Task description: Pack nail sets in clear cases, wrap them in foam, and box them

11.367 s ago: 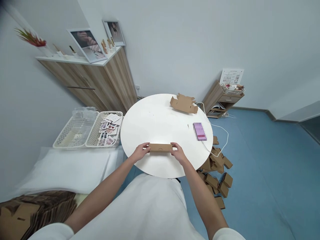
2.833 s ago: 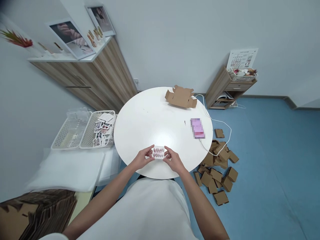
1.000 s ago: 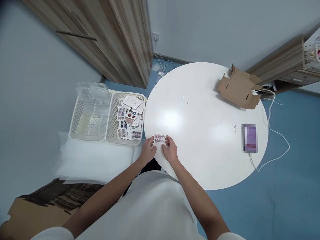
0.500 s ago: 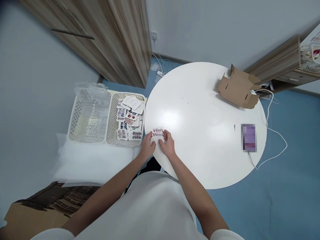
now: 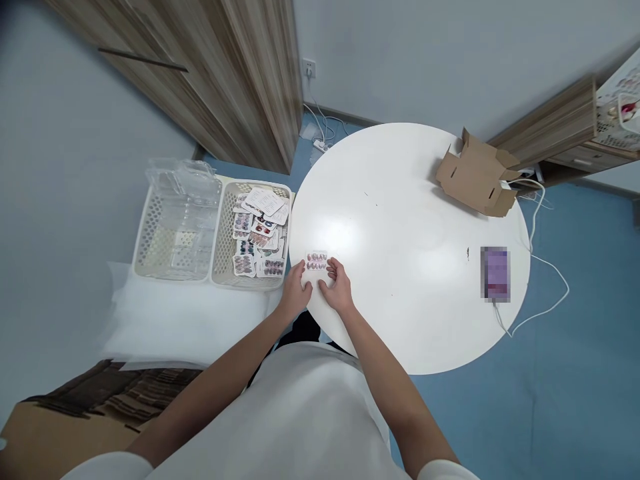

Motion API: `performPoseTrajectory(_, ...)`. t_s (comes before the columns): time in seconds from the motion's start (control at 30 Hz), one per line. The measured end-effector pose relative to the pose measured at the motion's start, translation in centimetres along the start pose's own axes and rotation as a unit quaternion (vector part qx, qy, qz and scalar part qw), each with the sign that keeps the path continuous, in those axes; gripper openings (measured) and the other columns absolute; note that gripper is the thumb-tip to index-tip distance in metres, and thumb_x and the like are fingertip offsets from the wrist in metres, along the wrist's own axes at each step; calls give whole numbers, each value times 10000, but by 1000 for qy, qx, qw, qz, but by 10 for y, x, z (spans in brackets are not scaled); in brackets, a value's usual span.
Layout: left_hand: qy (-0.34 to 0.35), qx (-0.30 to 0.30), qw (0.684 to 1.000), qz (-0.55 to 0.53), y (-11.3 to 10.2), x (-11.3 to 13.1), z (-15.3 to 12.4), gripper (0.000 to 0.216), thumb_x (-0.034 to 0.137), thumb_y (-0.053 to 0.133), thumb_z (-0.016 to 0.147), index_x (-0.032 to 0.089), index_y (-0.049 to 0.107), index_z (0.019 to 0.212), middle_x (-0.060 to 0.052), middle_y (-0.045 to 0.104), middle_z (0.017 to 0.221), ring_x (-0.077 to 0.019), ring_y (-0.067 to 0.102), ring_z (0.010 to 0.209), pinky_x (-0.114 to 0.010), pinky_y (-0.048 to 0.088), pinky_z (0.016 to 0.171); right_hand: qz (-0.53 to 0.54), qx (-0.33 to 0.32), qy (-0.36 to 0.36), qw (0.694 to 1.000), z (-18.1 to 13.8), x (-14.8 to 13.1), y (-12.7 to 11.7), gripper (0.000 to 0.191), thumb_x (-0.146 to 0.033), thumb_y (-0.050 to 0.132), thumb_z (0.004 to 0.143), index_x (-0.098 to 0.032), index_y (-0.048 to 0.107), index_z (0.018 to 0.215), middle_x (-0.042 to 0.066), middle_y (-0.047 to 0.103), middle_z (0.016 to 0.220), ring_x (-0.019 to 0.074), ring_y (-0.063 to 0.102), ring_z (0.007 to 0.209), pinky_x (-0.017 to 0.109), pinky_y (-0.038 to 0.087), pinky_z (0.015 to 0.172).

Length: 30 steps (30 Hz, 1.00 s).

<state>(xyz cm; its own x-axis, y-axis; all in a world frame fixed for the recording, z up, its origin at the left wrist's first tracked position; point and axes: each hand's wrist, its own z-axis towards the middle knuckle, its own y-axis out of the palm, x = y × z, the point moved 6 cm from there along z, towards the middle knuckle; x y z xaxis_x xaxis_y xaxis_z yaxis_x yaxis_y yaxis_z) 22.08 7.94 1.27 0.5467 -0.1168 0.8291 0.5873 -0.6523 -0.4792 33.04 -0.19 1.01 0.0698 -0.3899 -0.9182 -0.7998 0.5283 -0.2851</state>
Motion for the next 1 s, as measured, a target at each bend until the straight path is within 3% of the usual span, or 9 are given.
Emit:
performPoseTrajectory(0.3, -30, 26, 998, -49, 6, -12, 7, 642, 116, 494, 687, 184, 306, 1296, -112, 387, 1273, -228, 406, 1170, -384, 348, 982, 91, -73, 48, 992, 6, 4, -3, 753, -224, 643, 635, -292, 269, 1284, 77, 370, 1320, 188, 436, 1141, 412, 358, 976)
performPoseTrajectory(0.47, -65, 51, 993, -85, 7, -15, -2, 652, 142, 519, 687, 151, 295, 1299, -138, 368, 1306, -229, 390, 1193, -382, 335, 985, 94, -112, 57, 988, -10, -5, -11, 773, -230, 662, 614, -295, 283, 1284, 77, 304, 1372, 203, 322, 1251, 437, 298, 1003)
performPoseTrajectory(0.6, -80, 80, 988, -105, 7, -13, -31, 610, 163, 534, 697, 147, 331, 1272, -152, 353, 1335, -235, 341, 1236, -404, 300, 1003, 61, -114, 40, 991, -34, -4, -28, 738, -237, 668, 607, -268, 331, 1263, 91, 351, 1347, 227, 320, 1253, 460, 295, 996)
performPoseTrajectory(0.8, -110, 73, 984, -116, 11, -17, -89, 450, 232, 546, 725, 155, 460, 1160, -151, 471, 1252, -250, 434, 1166, -408, 386, 924, 34, -81, 41, 995, -63, 13, -59, 519, -299, 555, 690, -251, 414, 1187, 89, 434, 1267, 203, 531, 1038, 405, 441, 864)
performPoseTrajectory(0.9, -120, 75, 982, -126, 3, -20, -113, 396, 268, 585, 706, 166, 519, 1083, -141, 534, 1184, -248, 511, 1078, -391, 433, 868, 6, -70, 45, 997, -69, 18, -60, 449, -330, 504, 710, -209, 459, 1140, 103, 508, 1173, 169, 591, 806, 386, 482, 773)
performPoseTrajectory(1.0, -121, 97, 980, -125, -15, -24, -130, 392, 279, 611, 683, 158, 541, 1049, -138, 573, 1124, -231, 573, 971, -376, 457, 831, 5, -92, 23, 995, -72, 14, -47, 436, -342, 506, 698, -187, 491, 1106, 94, 566, 1067, 150, 578, 692, 369, 498, 699)
